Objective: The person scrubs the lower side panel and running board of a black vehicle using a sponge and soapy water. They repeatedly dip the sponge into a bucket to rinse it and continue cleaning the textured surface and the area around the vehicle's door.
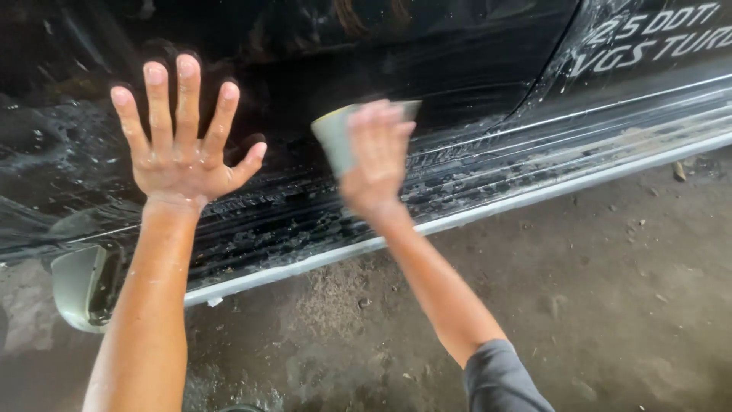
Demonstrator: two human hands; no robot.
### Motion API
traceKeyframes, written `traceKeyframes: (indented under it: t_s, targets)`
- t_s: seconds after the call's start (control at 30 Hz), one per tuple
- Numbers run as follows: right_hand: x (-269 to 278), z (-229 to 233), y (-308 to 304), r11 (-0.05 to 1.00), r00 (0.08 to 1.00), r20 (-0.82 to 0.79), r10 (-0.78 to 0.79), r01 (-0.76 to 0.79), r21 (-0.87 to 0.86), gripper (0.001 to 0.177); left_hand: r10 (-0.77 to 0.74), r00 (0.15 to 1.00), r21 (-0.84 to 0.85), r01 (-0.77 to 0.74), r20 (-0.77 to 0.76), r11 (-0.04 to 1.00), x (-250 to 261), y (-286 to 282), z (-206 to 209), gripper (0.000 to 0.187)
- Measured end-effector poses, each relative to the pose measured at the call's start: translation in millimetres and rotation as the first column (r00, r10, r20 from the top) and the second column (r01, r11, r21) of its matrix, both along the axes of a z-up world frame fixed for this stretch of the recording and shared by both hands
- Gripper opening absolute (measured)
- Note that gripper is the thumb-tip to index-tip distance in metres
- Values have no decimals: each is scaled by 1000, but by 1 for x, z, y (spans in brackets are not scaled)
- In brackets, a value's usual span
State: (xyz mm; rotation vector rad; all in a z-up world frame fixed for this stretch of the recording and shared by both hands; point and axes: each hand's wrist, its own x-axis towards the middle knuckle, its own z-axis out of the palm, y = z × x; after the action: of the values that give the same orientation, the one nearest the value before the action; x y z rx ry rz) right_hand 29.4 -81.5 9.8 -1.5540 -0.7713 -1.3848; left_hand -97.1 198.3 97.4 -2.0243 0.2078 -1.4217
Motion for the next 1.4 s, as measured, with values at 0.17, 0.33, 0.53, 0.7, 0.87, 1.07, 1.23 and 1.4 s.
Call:
traceKeyframes:
  t_s: [0.17, 0.33, 0.53, 0.7, 0.87, 1.07, 1.23, 1.4]
  targets:
    - [36, -6, -85, 836, 891, 454, 26, 229, -498, 49, -2, 1000, 9, 2, -27, 1000, 5, 4, -5, 76]
    - [60, -48, -125, 965, 948, -182, -260, 263, -10, 47, -14, 999, 24, 13, 38, 1000, 11, 5, -10, 75]
    - [-50, -23, 43, 665, 970, 118, 213, -55, -745, 62, -2, 1000, 8, 1, 28, 1000, 8, 6, -9, 76]
    - [37, 9, -108, 679, 921, 389, 31, 266, -684, 38, 6, 1000, -7, -6, 29, 1000, 9, 6, -9, 75]
    - [33, 5, -110, 649, 739, 658, -144, 573, -501, 27, -11, 998, 7, 10, 66, 1000, 13, 4, -11, 73]
    - [-1, -11, 23, 540, 820, 561, 115, 422, -728, 56, 27, 999, 19, -27, 27, 999, 8, 11, -8, 74]
    - [61, -8, -129, 19, -319, 926, -202, 944, 329, 64, 19, 997, -32, -17, 74, 999, 14, -6, -16, 69]
    - [44, -44, -112, 519, 738, 671, -65, 600, -609, 59, -11, 996, -124, 22, 84, 992, 17, -15, -28, 66]
